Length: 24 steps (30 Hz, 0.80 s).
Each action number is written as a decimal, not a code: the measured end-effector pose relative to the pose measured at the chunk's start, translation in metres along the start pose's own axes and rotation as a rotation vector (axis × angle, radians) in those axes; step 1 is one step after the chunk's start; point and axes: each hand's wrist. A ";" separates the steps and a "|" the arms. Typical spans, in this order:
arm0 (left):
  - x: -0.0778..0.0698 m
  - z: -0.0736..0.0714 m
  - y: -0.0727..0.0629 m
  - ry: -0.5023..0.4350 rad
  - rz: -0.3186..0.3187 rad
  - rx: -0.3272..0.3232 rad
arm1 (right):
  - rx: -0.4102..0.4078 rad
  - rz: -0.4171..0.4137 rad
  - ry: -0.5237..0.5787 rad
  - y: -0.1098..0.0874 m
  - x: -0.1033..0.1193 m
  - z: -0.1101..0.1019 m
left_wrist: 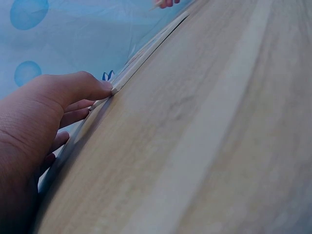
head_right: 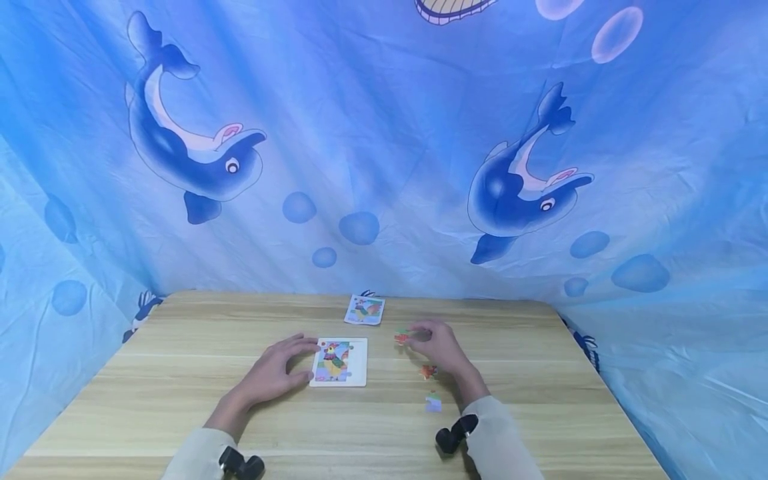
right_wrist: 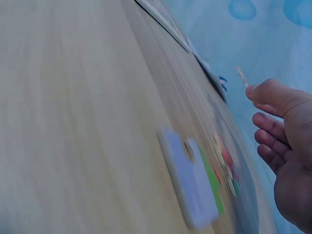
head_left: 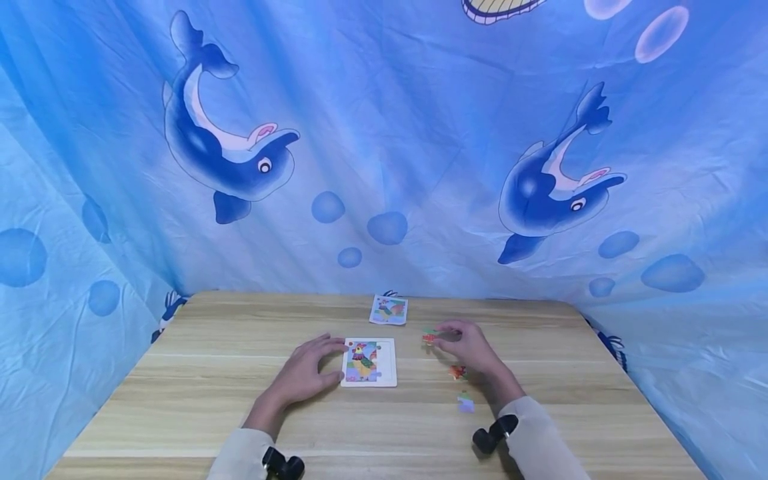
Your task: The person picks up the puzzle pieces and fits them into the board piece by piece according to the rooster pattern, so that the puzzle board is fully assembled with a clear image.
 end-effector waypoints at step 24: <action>-0.002 -0.001 -0.001 0.003 -0.001 -0.002 | 0.100 -0.097 0.024 0.018 0.037 0.055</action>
Point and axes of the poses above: each hand's wrist, its own y-axis towards the middle knuckle, its own z-axis out of the palm, x = y × z, and after that the axes turned 4 degrees about -y, right-handed
